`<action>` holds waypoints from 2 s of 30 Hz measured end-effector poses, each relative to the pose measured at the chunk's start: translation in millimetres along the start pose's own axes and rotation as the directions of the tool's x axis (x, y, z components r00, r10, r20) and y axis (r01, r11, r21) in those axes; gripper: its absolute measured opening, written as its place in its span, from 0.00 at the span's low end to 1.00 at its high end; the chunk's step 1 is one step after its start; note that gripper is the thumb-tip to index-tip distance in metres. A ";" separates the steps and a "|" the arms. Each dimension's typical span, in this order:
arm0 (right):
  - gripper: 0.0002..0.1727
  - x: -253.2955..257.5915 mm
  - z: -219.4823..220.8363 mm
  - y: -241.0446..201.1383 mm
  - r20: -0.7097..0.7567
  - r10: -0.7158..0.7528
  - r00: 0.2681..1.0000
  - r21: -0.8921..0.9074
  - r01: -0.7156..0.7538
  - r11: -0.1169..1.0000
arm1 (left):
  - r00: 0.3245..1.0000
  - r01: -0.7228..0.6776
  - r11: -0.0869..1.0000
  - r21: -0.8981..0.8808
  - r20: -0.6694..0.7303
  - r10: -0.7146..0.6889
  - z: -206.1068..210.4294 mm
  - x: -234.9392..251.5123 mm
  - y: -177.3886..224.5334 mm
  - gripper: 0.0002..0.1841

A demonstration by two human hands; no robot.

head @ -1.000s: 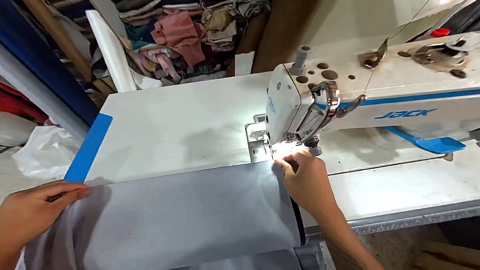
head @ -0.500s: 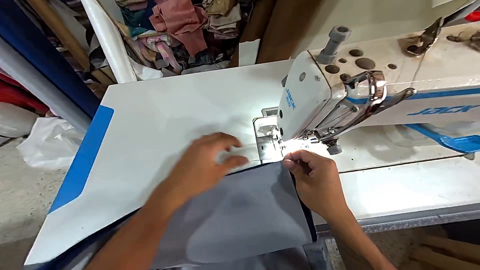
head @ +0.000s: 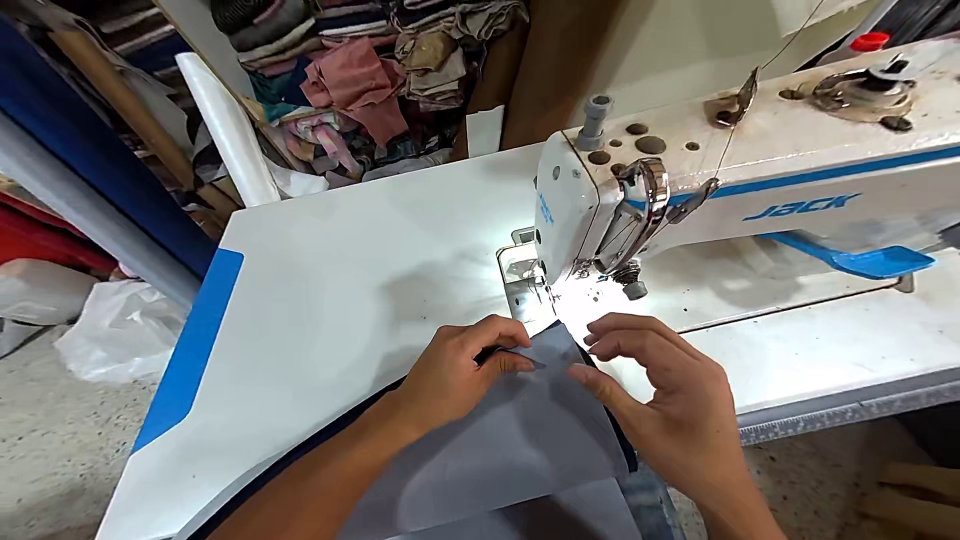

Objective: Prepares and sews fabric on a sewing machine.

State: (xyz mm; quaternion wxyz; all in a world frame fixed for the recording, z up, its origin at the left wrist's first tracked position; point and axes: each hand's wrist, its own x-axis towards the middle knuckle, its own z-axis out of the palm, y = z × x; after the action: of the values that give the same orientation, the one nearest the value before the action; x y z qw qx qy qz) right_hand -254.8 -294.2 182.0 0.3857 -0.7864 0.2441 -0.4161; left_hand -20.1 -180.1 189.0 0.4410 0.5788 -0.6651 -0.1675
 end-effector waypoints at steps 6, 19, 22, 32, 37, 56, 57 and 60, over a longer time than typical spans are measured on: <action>0.12 1.3 13.9 -2.8 0.088 0.163 0.983 0.159 -0.176 0.971 | 0.999 -0.043 0.999 0.019 -0.006 0.043 1.2 -3.7 0.4 0.11; 0.04 12.8 17.1 -17.6 -0.016 0.101 0.995 0.266 -0.093 0.959 | 0.988 -0.148 0.988 -0.045 0.039 0.150 -4.5 5.0 6.6 0.10; 0.04 11.9 15.7 -21.6 -0.039 0.088 0.995 0.238 -0.076 0.968 | 0.994 -0.109 0.993 -0.032 0.003 0.109 -9.4 5.8 8.7 0.09; 0.06 15.9 12.1 -31.0 -0.039 0.196 0.980 0.384 -0.166 0.908 | 0.984 -0.036 0.990 0.140 -0.168 0.059 -19.4 -1.1 24.6 0.23; 0.05 19.5 8.4 -38.0 -0.057 0.174 0.983 0.382 -0.139 0.913 | 0.988 -0.036 0.984 0.176 -0.139 0.061 -33.2 -5.5 33.6 0.23; 0.04 17.4 28.6 -2.3 -0.056 0.375 0.925 0.423 -0.318 0.848 | 0.954 0.289 0.957 -0.018 0.093 -0.286 -29.1 19.4 6.4 0.11; 0.04 18.5 28.4 0.6 -0.055 0.383 0.922 0.389 -0.333 0.859 | 0.946 0.309 0.951 -0.003 0.104 -0.307 -27.5 22.5 3.6 0.11; 0.03 20.2 24.0 11.2 -0.145 0.277 0.950 0.075 -0.268 0.960 | 0.905 0.388 0.919 0.077 0.161 -0.395 -23.6 34.5 -8.0 0.09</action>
State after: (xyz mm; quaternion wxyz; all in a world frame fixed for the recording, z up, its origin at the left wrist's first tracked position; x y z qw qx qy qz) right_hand -224.5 -305.3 173.8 0.4406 -0.7001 0.3680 -0.4247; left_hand 5.3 -207.1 209.8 0.3266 0.6930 -0.5747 -0.2879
